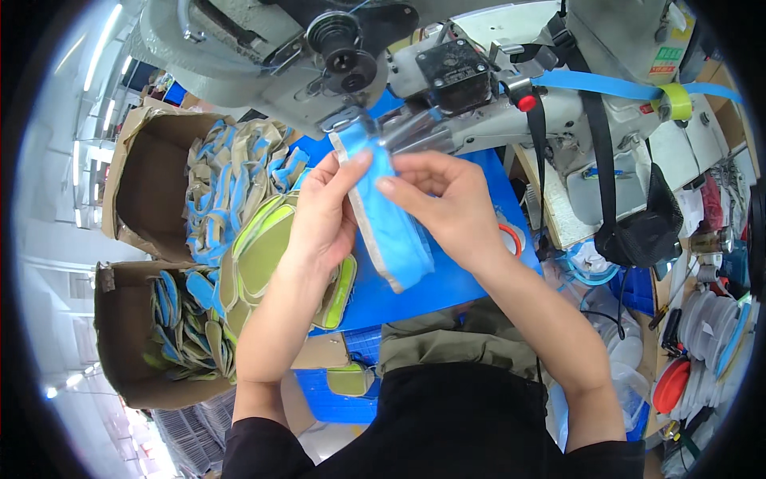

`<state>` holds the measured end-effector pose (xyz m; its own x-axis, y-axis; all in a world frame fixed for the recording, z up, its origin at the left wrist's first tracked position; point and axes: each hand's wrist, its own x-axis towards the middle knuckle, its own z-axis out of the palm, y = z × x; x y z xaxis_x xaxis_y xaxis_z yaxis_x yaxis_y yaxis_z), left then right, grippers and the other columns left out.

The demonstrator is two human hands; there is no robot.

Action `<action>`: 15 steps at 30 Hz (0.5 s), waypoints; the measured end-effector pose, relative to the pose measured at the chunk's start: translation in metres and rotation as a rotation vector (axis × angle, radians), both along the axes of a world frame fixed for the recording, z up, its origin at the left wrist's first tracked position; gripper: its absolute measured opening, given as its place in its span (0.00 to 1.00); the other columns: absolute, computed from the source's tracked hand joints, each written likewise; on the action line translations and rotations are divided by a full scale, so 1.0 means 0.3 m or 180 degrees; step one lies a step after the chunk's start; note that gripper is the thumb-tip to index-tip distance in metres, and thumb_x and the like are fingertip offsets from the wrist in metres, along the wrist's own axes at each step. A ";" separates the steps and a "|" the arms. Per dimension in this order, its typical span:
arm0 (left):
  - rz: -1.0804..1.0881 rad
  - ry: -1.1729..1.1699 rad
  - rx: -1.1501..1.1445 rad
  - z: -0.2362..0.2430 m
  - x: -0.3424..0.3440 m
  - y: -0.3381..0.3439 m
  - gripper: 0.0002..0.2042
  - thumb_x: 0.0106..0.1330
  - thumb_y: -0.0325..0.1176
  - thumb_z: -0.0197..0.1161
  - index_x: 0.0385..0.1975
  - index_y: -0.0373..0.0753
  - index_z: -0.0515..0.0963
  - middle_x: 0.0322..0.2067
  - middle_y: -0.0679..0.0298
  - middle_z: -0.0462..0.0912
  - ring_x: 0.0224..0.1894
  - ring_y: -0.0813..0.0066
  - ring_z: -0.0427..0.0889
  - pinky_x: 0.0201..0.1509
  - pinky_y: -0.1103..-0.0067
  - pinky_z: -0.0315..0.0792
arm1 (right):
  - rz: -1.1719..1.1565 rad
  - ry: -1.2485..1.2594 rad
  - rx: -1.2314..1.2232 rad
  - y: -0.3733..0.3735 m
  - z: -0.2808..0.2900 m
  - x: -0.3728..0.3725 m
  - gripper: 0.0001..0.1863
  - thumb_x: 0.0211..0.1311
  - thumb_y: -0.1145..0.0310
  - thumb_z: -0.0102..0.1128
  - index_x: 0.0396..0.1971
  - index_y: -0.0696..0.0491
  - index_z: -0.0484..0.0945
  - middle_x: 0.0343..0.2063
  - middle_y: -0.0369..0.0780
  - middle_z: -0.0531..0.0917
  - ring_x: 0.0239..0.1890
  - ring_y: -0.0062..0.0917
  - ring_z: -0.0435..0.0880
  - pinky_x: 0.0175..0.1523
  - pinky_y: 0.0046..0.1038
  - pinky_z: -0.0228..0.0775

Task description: The person aligns a blue elastic strap to the edge of a green mesh face mask and sews it using a sewing machine. They repeat this process for multiple masks, trimming excess thread with scissors and stacking the finished items.

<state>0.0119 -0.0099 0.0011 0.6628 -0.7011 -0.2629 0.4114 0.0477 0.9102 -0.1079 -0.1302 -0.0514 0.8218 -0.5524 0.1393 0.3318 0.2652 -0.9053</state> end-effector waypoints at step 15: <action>0.0133 0.0414 -0.0158 -0.025 0.058 0.001 0.10 0.70 0.30 0.66 0.47 0.37 0.78 0.41 0.61 0.86 0.42 0.73 0.87 0.47 0.73 0.85 | 0.0401 0.0146 0.0941 0.016 0.005 -0.020 0.18 0.63 0.74 0.69 0.52 0.63 0.81 0.37 0.39 0.88 0.37 0.16 0.85 0.43 0.22 0.78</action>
